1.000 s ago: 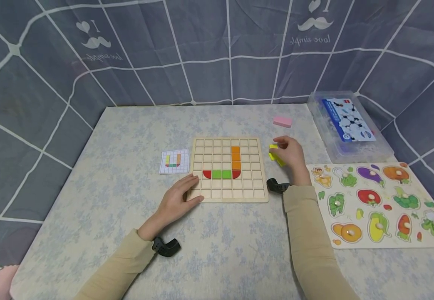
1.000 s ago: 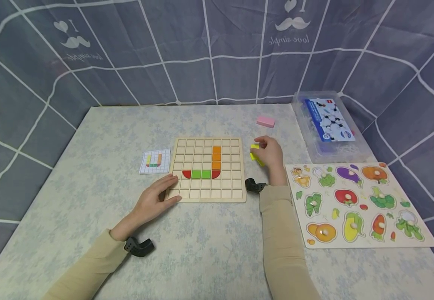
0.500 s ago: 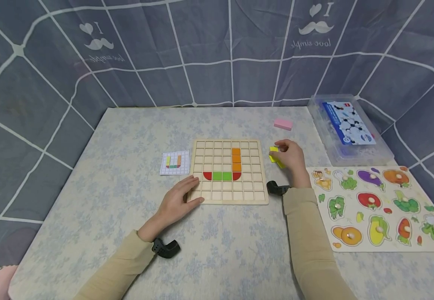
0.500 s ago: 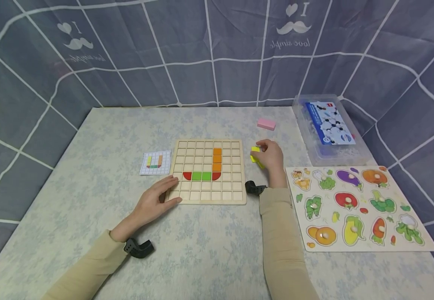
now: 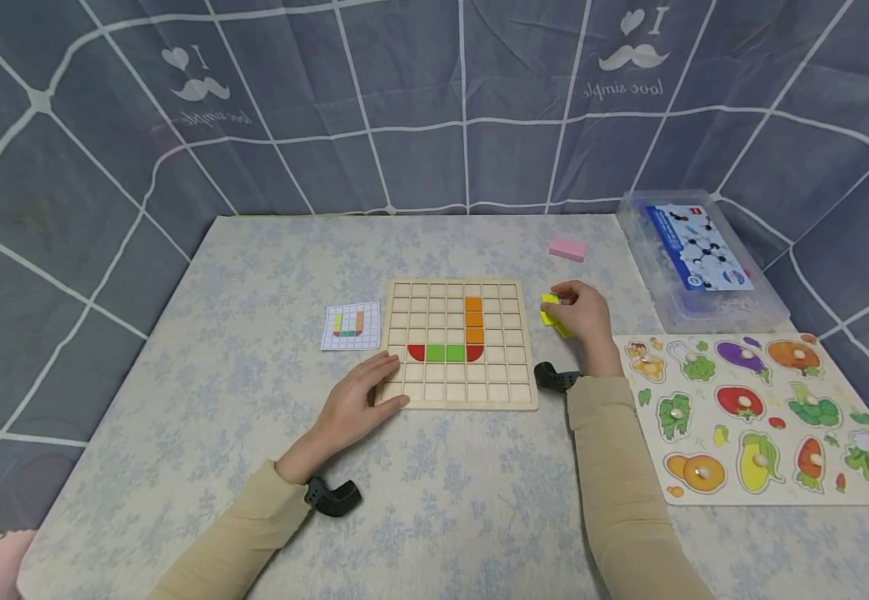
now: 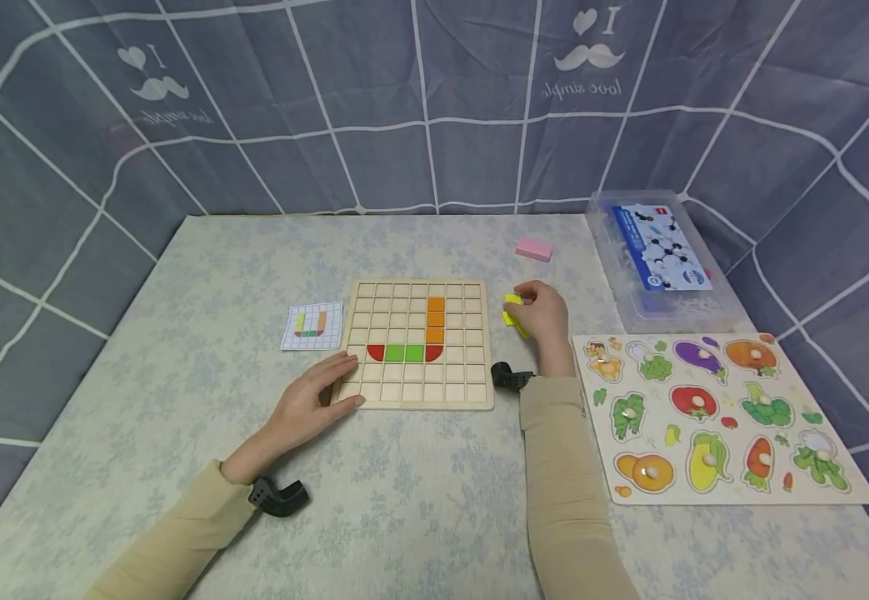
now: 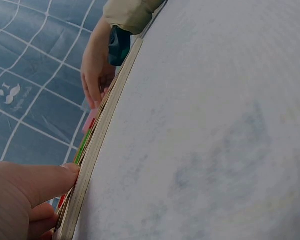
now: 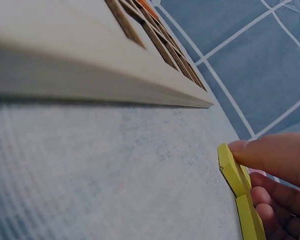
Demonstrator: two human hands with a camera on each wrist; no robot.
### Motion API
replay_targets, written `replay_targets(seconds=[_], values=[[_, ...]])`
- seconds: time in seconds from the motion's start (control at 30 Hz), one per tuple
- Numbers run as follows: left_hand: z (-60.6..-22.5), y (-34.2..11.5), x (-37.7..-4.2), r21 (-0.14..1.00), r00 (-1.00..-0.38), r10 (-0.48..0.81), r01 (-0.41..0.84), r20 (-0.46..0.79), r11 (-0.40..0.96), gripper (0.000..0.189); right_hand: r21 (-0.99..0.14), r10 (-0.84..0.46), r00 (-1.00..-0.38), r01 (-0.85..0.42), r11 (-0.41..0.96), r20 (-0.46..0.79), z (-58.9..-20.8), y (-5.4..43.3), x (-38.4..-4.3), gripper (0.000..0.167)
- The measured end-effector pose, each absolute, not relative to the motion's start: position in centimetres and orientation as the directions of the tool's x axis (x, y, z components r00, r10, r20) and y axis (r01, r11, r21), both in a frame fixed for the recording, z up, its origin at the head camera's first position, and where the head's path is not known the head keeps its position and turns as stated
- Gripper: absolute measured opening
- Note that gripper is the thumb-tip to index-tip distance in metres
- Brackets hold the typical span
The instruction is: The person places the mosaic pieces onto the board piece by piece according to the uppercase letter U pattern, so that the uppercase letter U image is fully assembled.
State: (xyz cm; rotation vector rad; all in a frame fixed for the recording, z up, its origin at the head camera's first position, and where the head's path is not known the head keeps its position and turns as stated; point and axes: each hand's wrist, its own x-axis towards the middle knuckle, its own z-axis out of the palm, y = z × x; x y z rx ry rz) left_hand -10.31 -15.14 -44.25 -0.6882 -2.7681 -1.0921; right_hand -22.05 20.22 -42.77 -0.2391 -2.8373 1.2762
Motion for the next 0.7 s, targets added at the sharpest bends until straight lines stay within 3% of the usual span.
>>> replay_targets(seconds=[0.7], values=[[-44.13,-15.13,-10.23,0.633,-0.902,0.372,0.421,0.217,0.649,0.058,-0.745,0.147,-0.989,0.113,0.657,-0.021,-42.69,20.45,-21.96,0.036]])
